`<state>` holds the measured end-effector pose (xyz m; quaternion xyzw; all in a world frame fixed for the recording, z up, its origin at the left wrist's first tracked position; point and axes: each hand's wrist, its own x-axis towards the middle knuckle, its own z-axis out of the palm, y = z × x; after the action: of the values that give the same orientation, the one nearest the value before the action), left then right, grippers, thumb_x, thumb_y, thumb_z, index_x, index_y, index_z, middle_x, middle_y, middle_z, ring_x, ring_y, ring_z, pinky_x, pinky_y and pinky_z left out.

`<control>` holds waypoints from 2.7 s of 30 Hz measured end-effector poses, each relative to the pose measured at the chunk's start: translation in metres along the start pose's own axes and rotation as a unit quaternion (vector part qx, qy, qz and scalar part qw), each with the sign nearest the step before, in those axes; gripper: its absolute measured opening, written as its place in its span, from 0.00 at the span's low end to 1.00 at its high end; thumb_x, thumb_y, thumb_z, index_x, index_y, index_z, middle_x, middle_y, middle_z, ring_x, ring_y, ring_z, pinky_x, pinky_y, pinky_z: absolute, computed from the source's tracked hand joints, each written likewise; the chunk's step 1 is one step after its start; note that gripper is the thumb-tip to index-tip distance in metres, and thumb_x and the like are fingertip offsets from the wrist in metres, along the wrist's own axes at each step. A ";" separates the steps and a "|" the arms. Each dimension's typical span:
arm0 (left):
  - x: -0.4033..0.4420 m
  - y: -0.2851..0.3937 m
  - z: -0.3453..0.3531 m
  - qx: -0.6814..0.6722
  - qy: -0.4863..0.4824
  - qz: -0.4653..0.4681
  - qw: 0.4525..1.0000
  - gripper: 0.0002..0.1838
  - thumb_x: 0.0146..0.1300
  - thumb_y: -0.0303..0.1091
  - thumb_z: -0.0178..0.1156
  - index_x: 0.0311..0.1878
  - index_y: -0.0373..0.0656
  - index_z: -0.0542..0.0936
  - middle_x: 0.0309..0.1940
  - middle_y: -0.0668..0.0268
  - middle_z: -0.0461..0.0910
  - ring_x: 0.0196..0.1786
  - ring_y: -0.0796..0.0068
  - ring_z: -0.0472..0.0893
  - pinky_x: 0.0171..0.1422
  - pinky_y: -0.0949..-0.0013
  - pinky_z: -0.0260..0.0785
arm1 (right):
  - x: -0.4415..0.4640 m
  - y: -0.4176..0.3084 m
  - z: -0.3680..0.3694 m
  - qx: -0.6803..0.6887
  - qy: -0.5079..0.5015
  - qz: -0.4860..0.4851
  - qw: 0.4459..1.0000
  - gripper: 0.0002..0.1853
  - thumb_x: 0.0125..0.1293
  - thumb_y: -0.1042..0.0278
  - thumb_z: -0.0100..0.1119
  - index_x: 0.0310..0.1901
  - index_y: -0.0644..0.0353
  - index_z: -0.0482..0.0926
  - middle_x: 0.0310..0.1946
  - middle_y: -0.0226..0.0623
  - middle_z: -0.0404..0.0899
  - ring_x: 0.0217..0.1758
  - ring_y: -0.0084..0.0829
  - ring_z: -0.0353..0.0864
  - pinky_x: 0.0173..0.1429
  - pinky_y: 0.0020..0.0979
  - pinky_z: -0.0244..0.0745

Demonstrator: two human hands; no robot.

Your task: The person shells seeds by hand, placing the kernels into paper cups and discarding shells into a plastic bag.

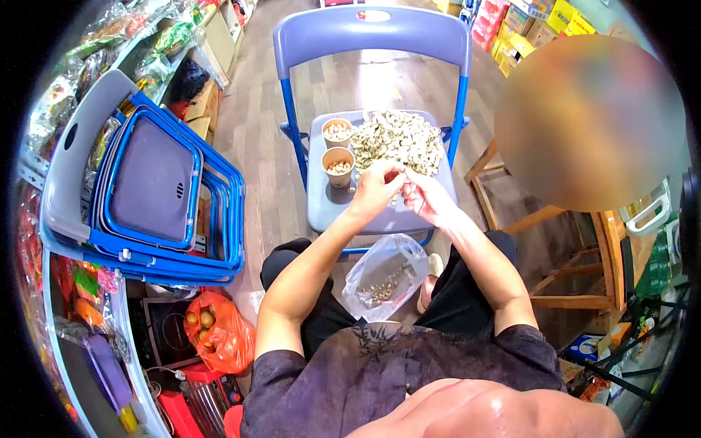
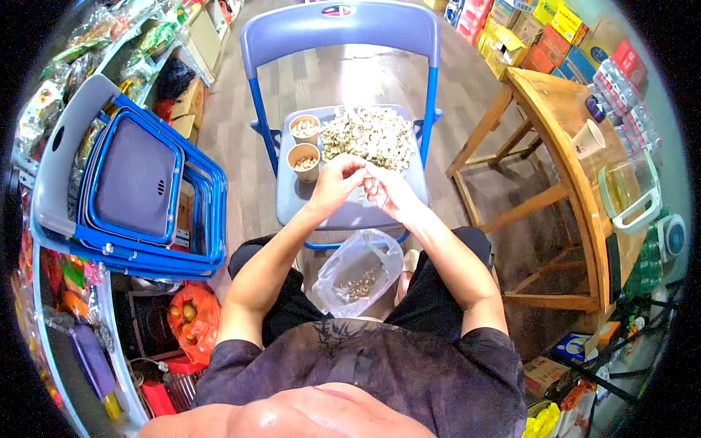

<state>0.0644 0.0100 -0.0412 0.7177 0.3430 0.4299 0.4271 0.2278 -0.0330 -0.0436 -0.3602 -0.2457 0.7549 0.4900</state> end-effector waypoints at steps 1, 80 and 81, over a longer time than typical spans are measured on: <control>0.001 -0.001 -0.001 -0.087 -0.015 -0.035 0.996 0.06 0.64 0.26 0.60 0.43 0.35 0.81 0.36 0.65 0.82 0.38 0.80 0.80 0.44 0.74 0.74 | 0.002 -0.001 -0.001 0.002 -0.010 0.007 1.000 0.12 0.70 0.54 0.59 0.33 0.53 0.78 0.23 0.22 0.74 0.22 0.15 0.70 0.25 0.18 0.64; 0.006 0.000 0.005 -0.016 -0.016 -0.061 0.998 0.06 0.63 0.31 0.66 0.41 0.42 0.82 0.32 0.74 0.81 0.34 0.86 0.75 0.39 0.78 0.71 | -0.001 -0.018 -0.012 -0.257 0.006 -0.113 0.960 0.15 0.71 0.53 0.56 0.35 0.57 0.81 0.23 0.21 0.70 0.25 0.14 0.64 0.30 0.19 0.58; 0.006 0.001 0.006 -0.016 -0.017 -0.061 0.998 0.06 0.63 0.31 0.66 0.41 0.42 0.82 0.32 0.74 0.81 0.34 0.86 0.75 0.39 0.78 0.71 | -0.001 -0.019 -0.012 -0.262 0.004 -0.109 0.959 0.15 0.70 0.53 0.57 0.34 0.57 0.81 0.23 0.21 0.70 0.26 0.14 0.64 0.30 0.19 0.58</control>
<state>0.0723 0.0134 -0.0399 0.6960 0.3719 0.3960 0.4695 0.2482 -0.0264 -0.0368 -0.4503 -0.4708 0.6045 0.4584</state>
